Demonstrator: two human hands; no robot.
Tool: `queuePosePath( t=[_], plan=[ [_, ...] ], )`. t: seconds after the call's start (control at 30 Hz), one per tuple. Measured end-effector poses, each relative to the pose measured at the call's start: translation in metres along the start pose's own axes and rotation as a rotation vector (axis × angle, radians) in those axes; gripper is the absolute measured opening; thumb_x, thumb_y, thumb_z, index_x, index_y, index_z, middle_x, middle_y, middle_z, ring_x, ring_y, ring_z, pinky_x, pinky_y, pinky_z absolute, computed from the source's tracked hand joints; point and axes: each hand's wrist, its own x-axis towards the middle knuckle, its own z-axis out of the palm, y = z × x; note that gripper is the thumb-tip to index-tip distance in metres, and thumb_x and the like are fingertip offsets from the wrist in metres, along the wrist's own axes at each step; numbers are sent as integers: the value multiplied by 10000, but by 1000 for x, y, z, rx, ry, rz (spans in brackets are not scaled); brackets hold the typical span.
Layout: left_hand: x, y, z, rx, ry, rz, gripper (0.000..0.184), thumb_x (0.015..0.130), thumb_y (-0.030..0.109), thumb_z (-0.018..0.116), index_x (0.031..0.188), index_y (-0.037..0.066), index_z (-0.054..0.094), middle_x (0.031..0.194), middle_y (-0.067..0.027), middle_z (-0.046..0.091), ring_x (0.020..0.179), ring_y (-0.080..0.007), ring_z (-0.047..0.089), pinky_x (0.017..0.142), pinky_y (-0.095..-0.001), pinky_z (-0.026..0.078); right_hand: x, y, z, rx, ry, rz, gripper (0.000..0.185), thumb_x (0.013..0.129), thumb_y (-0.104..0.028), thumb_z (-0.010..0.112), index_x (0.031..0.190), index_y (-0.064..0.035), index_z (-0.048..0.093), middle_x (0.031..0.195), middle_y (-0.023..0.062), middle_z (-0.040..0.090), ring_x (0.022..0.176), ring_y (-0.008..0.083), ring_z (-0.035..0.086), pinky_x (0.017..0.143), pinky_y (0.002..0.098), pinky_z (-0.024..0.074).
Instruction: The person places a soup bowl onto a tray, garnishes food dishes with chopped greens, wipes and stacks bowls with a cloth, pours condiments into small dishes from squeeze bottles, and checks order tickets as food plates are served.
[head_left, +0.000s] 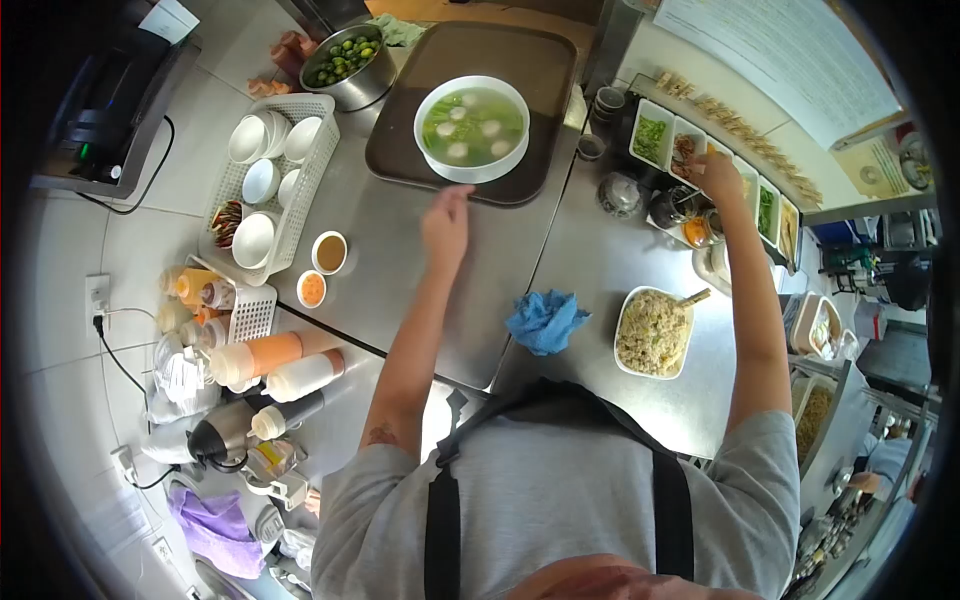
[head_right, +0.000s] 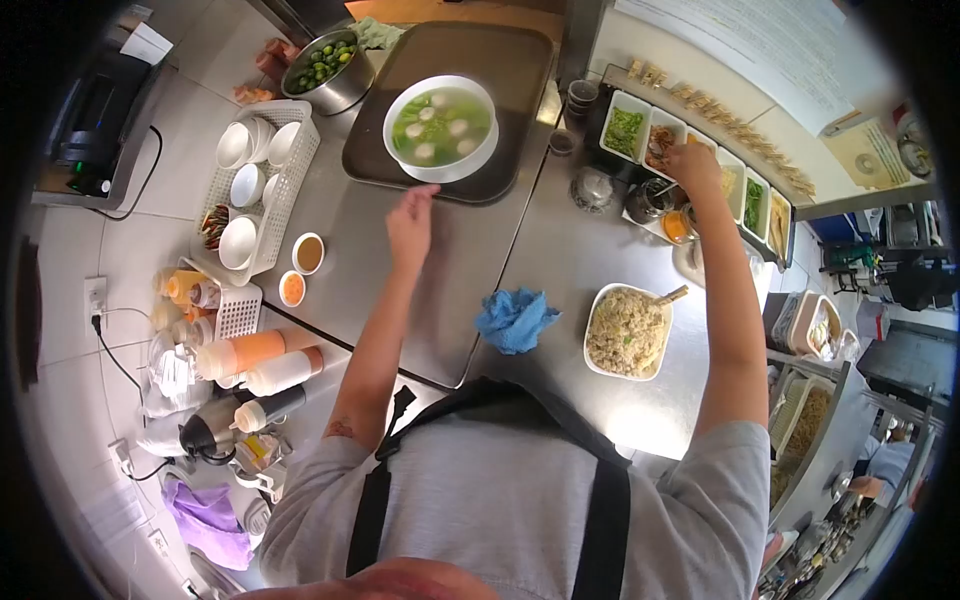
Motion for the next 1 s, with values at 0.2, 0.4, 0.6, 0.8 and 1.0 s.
queuePosePath(
  t=[0.2, 0.4, 0.6, 0.8, 1.0],
  plan=[
    [99, 4, -47, 367, 231, 91, 252, 947, 232, 517, 1031, 84, 703, 916, -155, 697, 842, -328, 673, 754, -420, 521, 28, 37, 32, 118, -60, 4, 221, 814, -130, 581, 972, -123, 736, 946, 211, 675, 905, 349, 656, 806, 440, 521],
    [163, 7, -58, 771, -113, -77, 275, 848, 375, 600, 993, 190, 744, 924, -151, 700, 897, -332, 668, 798, -435, 536, 40, 39, 19, -5, -116, 5, 215, 839, -166, 579, 966, -82, 730, 937, 214, 675, 865, 369, 658, 806, 456, 515],
    [175, 17, -51, 856, -240, -120, 267, 779, 393, 655, 950, 216, 756, 922, -120, 710, 886, -301, 679, 799, -416, 542, 38, 35, 52, 142, -11, -44, 234, 878, -215, 558, 988, -91, 723, 913, 210, 679, 869, 364, 659, 802, 444, 511],
    [176, 22, -48, 956, -242, -77, 254, 751, 409, 686, 895, 214, 762, 890, -104, 714, 861, -282, 686, 769, -401, 547, 43, 42, 73, 459, 86, 155, 256, 895, -236, 547, 1076, -171, 715, 864, 160, 694, 803, 324, 672, 761, 401, 513],
    [172, 17, -59, 848, 76, -60, 228, 771, 388, 694, 898, 213, 766, 841, -119, 710, 815, -298, 689, 732, -417, 544, 20, 39, 70, 681, 244, 304, 249, 905, -267, 552, 1073, -196, 722, 835, 153, 691, 753, 297, 665, 702, 396, 504]
  ],
)
